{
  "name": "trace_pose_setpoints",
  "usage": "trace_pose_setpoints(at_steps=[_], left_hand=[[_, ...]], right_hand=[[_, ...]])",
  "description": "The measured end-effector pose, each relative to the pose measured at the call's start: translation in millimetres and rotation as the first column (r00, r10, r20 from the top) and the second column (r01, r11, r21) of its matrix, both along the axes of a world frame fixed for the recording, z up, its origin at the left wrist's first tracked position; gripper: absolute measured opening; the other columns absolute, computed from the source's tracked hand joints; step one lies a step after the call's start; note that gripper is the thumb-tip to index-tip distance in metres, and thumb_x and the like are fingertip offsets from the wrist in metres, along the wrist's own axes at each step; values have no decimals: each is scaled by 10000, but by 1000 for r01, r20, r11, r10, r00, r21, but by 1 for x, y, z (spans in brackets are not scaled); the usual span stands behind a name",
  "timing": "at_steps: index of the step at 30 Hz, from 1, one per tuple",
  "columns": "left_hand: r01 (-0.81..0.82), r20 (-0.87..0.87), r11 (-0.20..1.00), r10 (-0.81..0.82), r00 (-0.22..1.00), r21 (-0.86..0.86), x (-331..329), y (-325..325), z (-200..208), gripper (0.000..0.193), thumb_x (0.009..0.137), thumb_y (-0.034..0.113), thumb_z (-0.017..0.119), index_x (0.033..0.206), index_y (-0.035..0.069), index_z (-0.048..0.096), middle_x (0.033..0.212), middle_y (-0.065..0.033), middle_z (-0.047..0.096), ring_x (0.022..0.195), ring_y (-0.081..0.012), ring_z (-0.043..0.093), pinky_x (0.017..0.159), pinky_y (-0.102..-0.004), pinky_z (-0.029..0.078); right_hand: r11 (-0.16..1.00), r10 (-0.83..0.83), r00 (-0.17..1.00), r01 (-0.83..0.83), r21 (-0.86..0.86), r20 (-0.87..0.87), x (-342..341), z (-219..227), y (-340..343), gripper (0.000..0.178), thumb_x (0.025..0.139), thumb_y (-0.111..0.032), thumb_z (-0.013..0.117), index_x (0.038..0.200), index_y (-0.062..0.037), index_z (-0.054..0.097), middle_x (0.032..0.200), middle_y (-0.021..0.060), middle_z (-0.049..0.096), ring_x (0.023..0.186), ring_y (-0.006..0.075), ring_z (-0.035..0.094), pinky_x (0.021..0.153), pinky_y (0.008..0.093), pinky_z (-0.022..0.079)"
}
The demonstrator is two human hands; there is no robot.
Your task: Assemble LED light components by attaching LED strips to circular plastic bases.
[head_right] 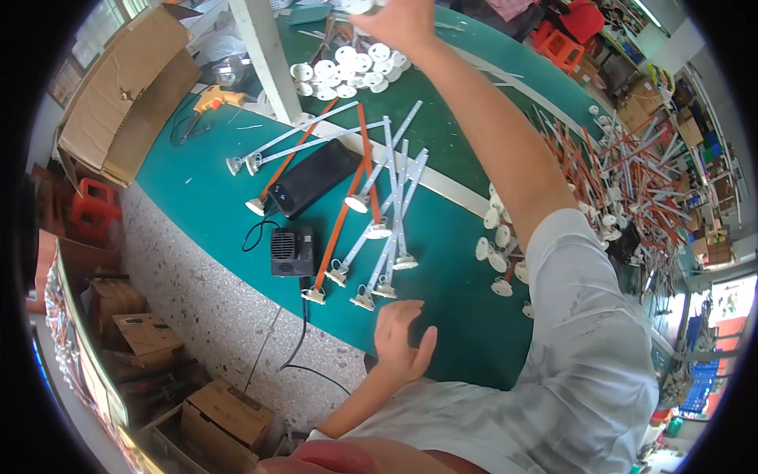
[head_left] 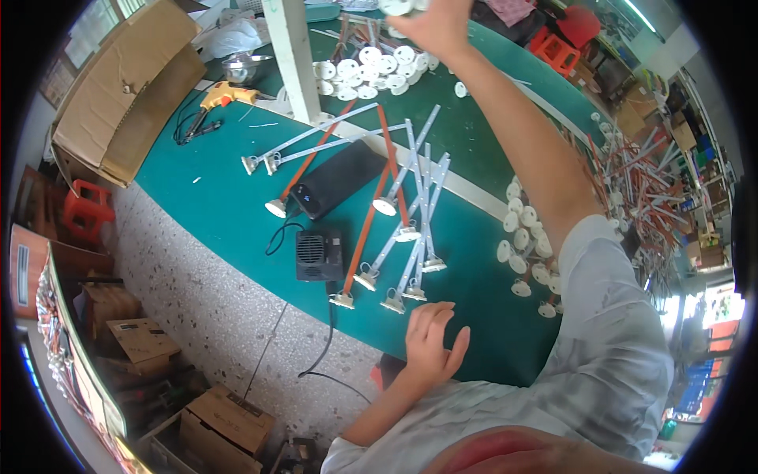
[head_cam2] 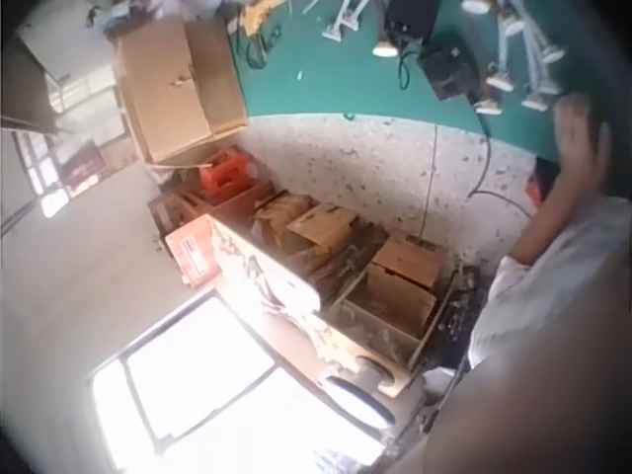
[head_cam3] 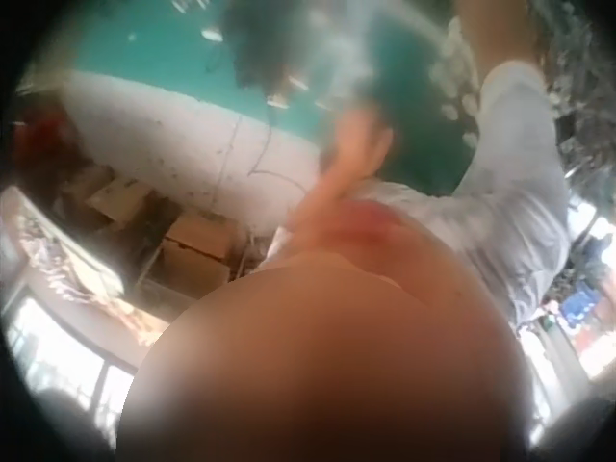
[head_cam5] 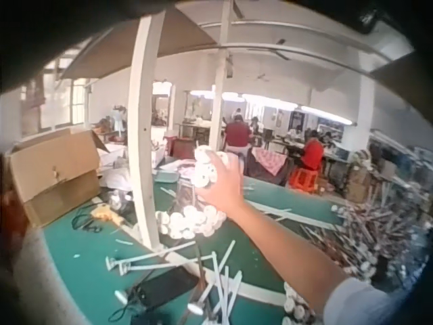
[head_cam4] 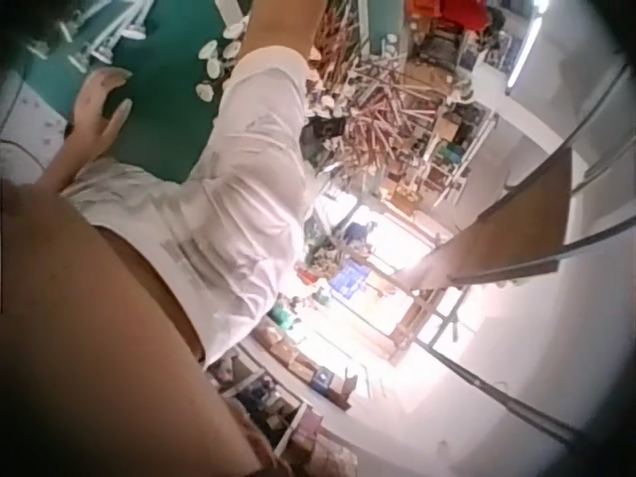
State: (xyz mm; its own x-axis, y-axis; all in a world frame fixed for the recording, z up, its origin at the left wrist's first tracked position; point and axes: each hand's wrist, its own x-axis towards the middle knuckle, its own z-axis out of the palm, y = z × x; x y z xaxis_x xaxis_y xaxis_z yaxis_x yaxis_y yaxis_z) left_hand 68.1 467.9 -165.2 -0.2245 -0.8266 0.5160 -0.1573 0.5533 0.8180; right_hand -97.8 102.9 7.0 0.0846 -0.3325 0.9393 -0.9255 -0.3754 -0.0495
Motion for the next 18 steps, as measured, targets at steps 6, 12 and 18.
trace_pose_setpoints(at_steps=[6,12,18], left_hand=[[96,-62,992,-91,994,77,2,-5,-1,339,709,7,686,1008,-13,529,1004,-189,606,863,-353,581,725,-402,474],[54,-78,996,-49,996,67,6,-4,-4,295,712,4,684,970,-39,546,983,-200,590,848,-365,573,729,-408,483],[64,-83,998,-62,995,22,4,-3,-9,263,719,1,671,946,-25,541,957,-190,588,818,-369,566,699,-395,478]], right_hand=[[670,157,800,344,658,-579,56,-12,-12,785,653,-484,695,1369,-291,437,1379,275,351,1285,457,323,1020,550,348],[520,153,740,503,690,-655,111,-12,-16,733,696,-598,655,1319,-244,499,1431,286,290,1325,484,278,1003,560,378],[882,102,825,183,433,-556,34,-20,-4,559,709,-365,696,1226,-190,573,1383,303,336,1227,470,401,995,518,392]])
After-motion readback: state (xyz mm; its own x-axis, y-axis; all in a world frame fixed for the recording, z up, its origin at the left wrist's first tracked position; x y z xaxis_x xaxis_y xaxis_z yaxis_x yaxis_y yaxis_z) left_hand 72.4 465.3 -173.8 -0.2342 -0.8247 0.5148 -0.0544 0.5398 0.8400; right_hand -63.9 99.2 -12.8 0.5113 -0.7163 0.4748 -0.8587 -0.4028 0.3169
